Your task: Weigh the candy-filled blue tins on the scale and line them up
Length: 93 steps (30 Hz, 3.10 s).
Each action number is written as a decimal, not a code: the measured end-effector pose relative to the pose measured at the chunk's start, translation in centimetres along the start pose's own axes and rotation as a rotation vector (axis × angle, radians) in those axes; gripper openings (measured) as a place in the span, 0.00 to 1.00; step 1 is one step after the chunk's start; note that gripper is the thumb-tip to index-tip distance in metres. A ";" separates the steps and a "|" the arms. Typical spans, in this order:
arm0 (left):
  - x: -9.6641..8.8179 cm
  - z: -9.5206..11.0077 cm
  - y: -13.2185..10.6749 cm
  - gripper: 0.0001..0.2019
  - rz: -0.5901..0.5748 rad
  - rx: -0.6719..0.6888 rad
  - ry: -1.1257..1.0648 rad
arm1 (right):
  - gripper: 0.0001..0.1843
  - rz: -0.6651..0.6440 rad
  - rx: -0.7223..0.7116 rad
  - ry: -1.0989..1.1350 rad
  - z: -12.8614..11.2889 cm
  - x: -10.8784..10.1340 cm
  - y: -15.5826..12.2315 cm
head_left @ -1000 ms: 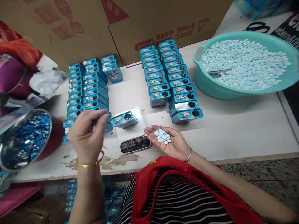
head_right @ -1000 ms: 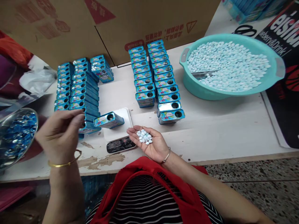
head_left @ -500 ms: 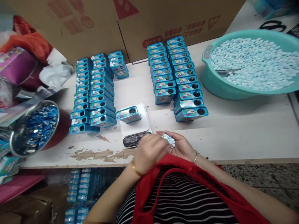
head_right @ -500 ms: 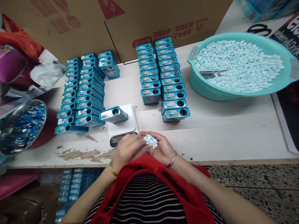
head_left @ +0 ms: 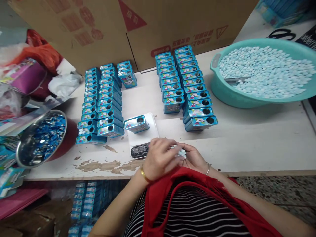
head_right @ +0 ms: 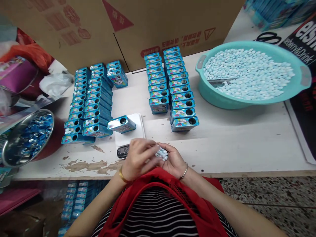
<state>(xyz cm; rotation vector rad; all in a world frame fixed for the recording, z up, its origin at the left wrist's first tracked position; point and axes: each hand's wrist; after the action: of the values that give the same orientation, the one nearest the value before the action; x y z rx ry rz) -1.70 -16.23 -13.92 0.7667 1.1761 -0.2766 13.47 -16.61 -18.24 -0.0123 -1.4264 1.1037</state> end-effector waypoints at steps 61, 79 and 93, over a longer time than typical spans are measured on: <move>-3.4 -22.5 15.9 0.08 -0.325 -0.257 0.790 | 0.11 0.102 -0.184 -0.010 -2.2 2.1 0.8; -7.0 -5.3 4.1 0.09 -0.310 -0.027 0.432 | 0.14 0.071 -0.058 -0.040 -0.2 1.4 -1.4; 0.5 1.7 -0.4 0.05 -0.355 -0.055 0.127 | 0.20 0.111 -0.054 0.013 0.3 0.8 -1.5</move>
<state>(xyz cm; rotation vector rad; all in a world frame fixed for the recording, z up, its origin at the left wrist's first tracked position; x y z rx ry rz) -0.55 -17.55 -14.25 0.5297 1.4347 -0.4931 13.91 -17.07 -16.68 -0.1383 -1.4571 1.1531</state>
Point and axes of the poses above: each hand's wrist, its own y-axis towards the middle knuckle, its own x-axis out of the palm, z = x × y, and after that the axes turned 14 degrees about y, right-handed
